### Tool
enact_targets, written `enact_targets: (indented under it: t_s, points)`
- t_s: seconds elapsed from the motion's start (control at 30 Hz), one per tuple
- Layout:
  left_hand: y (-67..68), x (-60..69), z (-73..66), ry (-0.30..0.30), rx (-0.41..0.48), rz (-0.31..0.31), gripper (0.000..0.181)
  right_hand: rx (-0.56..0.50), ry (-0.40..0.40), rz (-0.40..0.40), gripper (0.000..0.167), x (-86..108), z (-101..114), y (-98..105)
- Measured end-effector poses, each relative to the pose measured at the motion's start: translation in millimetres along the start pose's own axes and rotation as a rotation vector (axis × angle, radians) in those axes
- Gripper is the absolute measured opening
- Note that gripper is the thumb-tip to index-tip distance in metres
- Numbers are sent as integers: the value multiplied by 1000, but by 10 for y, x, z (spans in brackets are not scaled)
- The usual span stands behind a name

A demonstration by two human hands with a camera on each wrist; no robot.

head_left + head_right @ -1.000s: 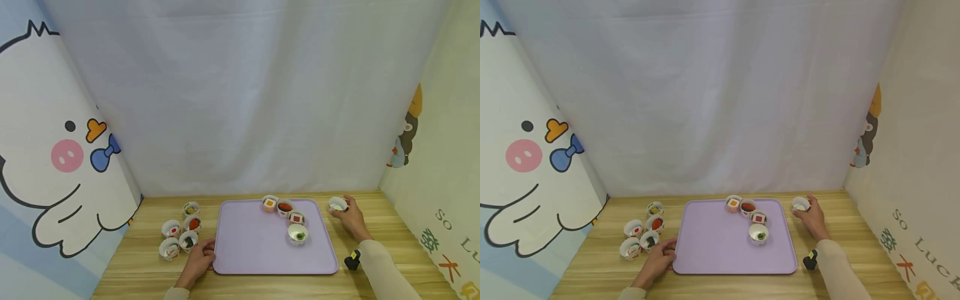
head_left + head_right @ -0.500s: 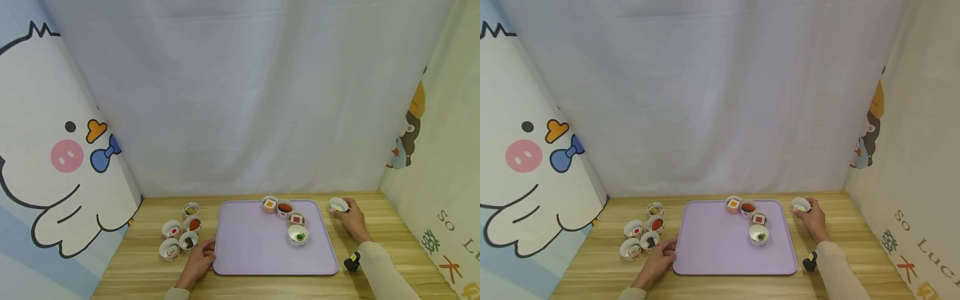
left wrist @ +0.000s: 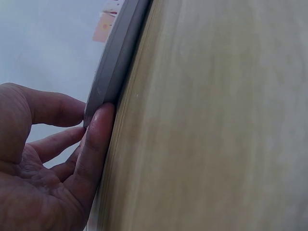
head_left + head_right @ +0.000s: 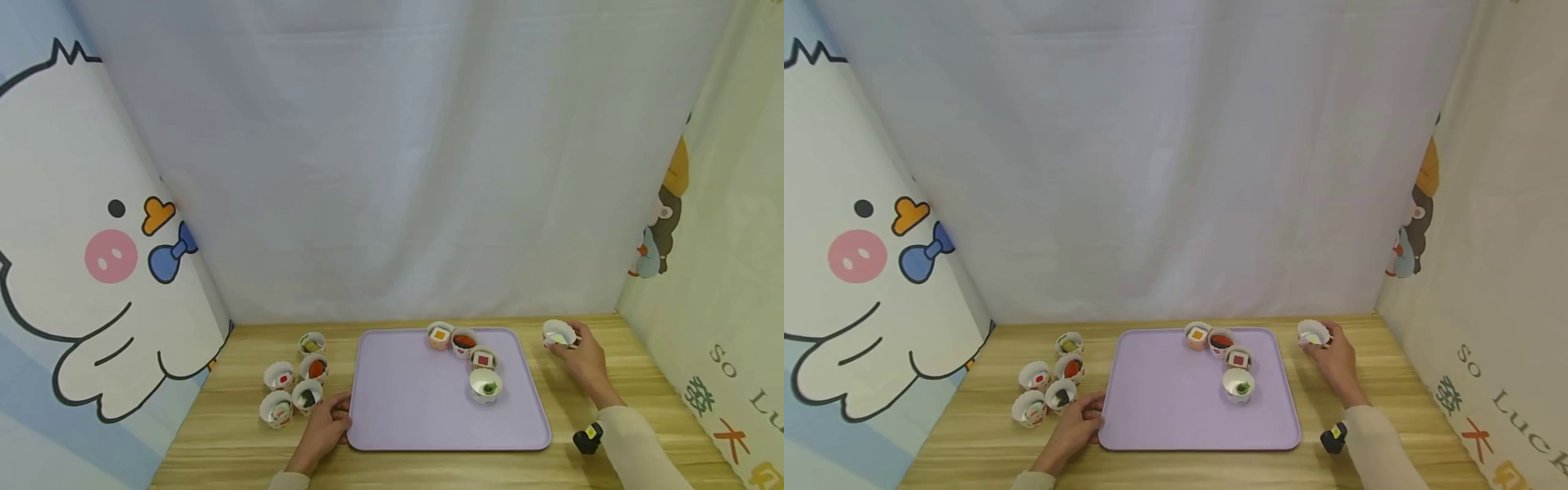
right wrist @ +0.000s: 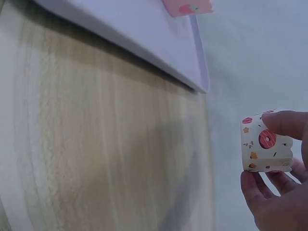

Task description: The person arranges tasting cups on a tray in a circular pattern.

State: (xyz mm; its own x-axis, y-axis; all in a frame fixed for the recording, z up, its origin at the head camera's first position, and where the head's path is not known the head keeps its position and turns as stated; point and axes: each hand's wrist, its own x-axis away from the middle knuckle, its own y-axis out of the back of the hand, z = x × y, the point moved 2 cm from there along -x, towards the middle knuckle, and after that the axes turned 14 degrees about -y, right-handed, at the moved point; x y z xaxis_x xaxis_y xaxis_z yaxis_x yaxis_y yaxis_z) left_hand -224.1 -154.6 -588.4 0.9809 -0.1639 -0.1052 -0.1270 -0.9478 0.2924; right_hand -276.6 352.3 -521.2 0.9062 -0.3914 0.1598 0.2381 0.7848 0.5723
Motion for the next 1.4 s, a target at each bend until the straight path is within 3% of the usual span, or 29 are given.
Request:
enact_targets:
  t_s: [0.3,0.57,0.97,1.4]
  points:
    - [-8,-2,7,-16,6,-2,58,-2,53,-22,70,191,131,100]
    - [-8,10,-5,-24,8,-15,58,-28,81,6,72,391,183,138]
    - [-16,14,-12,-22,5,-17,57,-10,115,38,70,665,134,-34]
    - [-20,9,-13,-27,9,-7,56,-71,129,107,68,918,174,-210]
